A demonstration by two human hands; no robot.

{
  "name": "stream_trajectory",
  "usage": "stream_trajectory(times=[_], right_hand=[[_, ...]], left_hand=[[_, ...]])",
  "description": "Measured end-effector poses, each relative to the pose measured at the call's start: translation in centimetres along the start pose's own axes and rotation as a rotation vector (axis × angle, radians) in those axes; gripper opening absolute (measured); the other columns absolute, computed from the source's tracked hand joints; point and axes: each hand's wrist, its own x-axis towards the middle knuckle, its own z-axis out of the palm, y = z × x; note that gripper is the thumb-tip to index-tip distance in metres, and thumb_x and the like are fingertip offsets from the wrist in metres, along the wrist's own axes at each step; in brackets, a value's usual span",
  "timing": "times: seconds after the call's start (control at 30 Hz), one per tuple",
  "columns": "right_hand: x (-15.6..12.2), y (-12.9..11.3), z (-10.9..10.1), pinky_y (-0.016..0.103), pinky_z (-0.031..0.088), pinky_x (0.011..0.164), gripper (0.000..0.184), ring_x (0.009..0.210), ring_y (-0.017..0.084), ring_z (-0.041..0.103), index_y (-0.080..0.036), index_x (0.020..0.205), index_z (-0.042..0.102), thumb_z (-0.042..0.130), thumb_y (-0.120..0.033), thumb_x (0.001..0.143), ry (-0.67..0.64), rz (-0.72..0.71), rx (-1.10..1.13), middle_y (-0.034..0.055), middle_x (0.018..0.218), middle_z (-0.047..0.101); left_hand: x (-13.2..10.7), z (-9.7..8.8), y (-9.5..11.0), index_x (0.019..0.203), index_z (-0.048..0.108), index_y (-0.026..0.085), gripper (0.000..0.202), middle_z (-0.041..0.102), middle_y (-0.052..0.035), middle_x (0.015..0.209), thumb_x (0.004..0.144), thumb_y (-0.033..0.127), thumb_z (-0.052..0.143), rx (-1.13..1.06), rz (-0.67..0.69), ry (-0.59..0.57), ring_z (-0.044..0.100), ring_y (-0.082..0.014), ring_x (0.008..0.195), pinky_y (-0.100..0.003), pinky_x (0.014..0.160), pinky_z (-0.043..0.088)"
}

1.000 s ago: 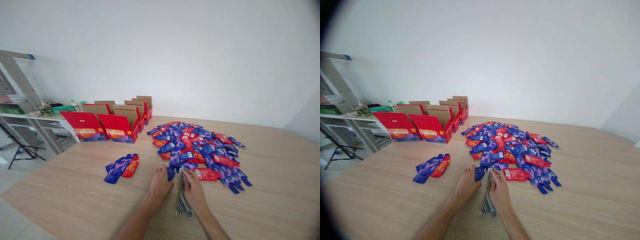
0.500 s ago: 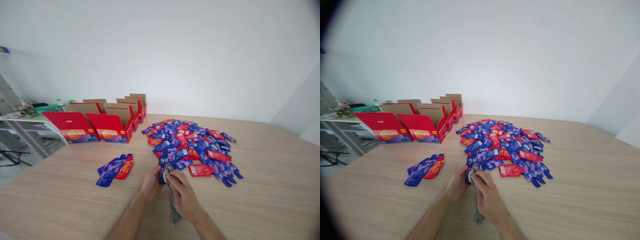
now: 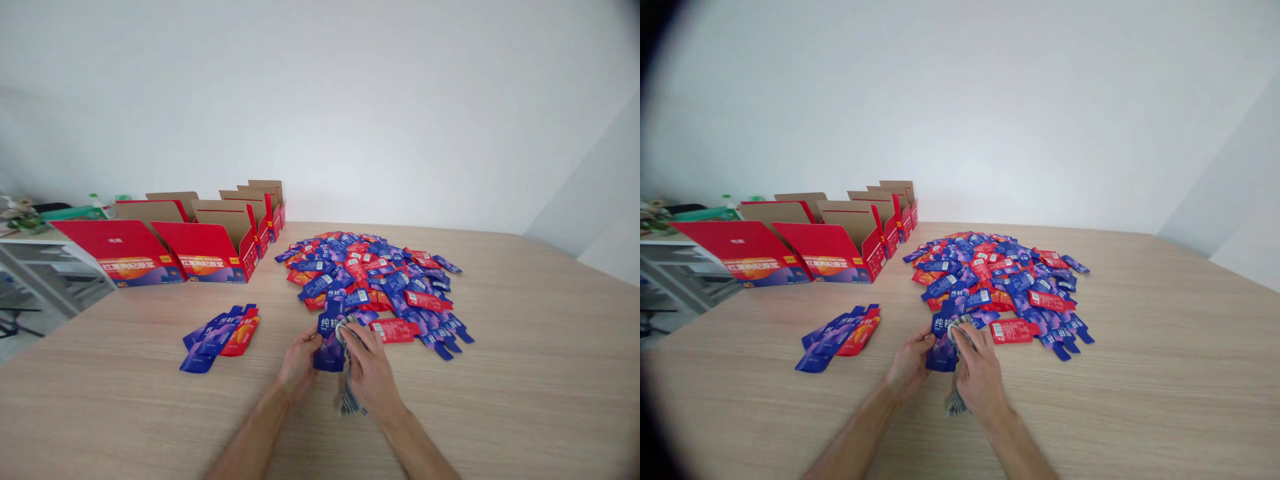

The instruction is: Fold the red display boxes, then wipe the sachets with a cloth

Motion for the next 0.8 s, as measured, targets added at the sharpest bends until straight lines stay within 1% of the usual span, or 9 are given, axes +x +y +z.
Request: stream_trajectory(times=[0.1,0.23,0.3,0.37,0.43,0.5,0.6,0.7,0.8], right_hand=[[0.0,0.1,0.1,0.047,0.047,0.100,0.063,0.119,0.026,0.049,-0.025,0.137,0.054,0.041,0.002,0.081,-0.045,0.000,-0.010,0.0071,0.137,0.053],[0.2,1.3,0.2,0.052,0.044,0.101,0.056,0.121,0.026,0.051,-0.024,0.135,0.056,0.038,-0.001,0.087,0.029,0.054,-0.013,0.0083,0.135,0.056],[0.3,1.7,0.1,0.053,0.043,0.103,0.049,0.122,0.026,0.051,-0.025,0.133,0.058,0.039,-0.007,0.091,0.076,0.087,0.017,0.0089,0.133,0.058],[0.4,1.6,0.0,0.051,0.043,0.104,0.042,0.122,0.025,0.052,-0.025,0.131,0.059,0.041,-0.014,0.095,0.131,0.133,0.064,0.0095,0.131,0.058],[0.4,0.9,-0.1,0.048,0.046,0.102,0.038,0.121,0.024,0.053,-0.026,0.130,0.060,0.043,-0.018,0.097,0.164,0.165,0.111,0.0098,0.129,0.058],[0.3,-0.1,0.0,0.045,0.049,0.100,0.037,0.119,0.024,0.054,-0.027,0.129,0.060,0.043,-0.019,0.097,0.137,0.142,0.153,0.0096,0.127,0.059],[0.1,-1.9,0.1,0.043,0.049,0.100,0.040,0.119,0.023,0.054,-0.027,0.131,0.059,0.042,-0.015,0.096,0.016,0.030,0.206,0.0092,0.128,0.059],[-0.1,-3.3,0.4,0.044,0.050,0.097,0.047,0.115,0.023,0.054,-0.028,0.134,0.055,0.040,-0.009,0.094,-0.114,-0.075,0.207,0.0085,0.131,0.058],[-0.1,-3.7,0.6,0.042,0.053,0.091,0.052,0.109,0.022,0.057,-0.028,0.137,0.052,0.040,-0.006,0.092,-0.141,-0.095,0.183,0.0083,0.131,0.058]], left_hand=[[0.2,-0.2,-0.4,0.109,0.071,0.018,0.034,0.072,-0.0033,0.091,0.076,0.021,0.066,0.155,0.067,0.010,0.063,-0.0171,0.075,-0.025,0.068,0.046],[0.4,-0.6,-0.6,0.096,0.074,0.015,0.026,0.071,-0.0015,0.082,0.072,0.020,0.066,0.313,0.094,0.037,0.060,-0.0154,0.071,-0.023,0.066,0.044],[0.4,-0.7,-0.5,0.097,0.073,0.016,0.028,0.071,-0.0012,0.085,0.071,0.017,0.065,0.288,0.086,0.059,0.060,-0.0144,0.072,-0.023,0.067,0.045],[0.4,-0.8,-0.2,0.103,0.070,0.019,0.035,0.071,-0.0011,0.087,0.069,0.016,0.065,0.204,0.065,0.127,0.062,-0.0135,0.071,-0.023,0.067,0.046],[0.5,-0.7,0.1,0.112,0.065,0.022,0.041,0.070,-0.0004,0.084,0.071,0.022,0.068,0.106,0.023,0.212,0.062,-0.0126,0.067,-0.022,0.062,0.046],[0.5,-0.6,0.4,0.116,0.061,0.024,0.042,0.066,0.0010,0.075,0.076,0.038,0.067,0.018,-0.054,0.244,0.060,-0.0122,0.059,-0.021,0.053,0.044],[0.3,-0.3,0.5,0.113,0.058,0.025,0.046,0.062,0.0032,0.070,0.079,0.056,0.061,-0.047,-0.107,0.201,0.055,-0.0111,0.051,-0.020,0.045,0.039],[0.0,-0.1,0.0,0.112,0.054,0.028,0.043,0.061,0.0064,0.071,0.079,0.052,0.066,-0.016,0.010,0.195,0.055,-0.0097,0.053,-0.018,0.046,0.038],[-0.1,-0.2,-0.5,0.105,0.057,0.025,0.037,0.061,0.0075,0.067,0.077,0.046,0.071,0.020,0.124,0.271,0.056,-0.0091,0.057,-0.019,0.054,0.043]])
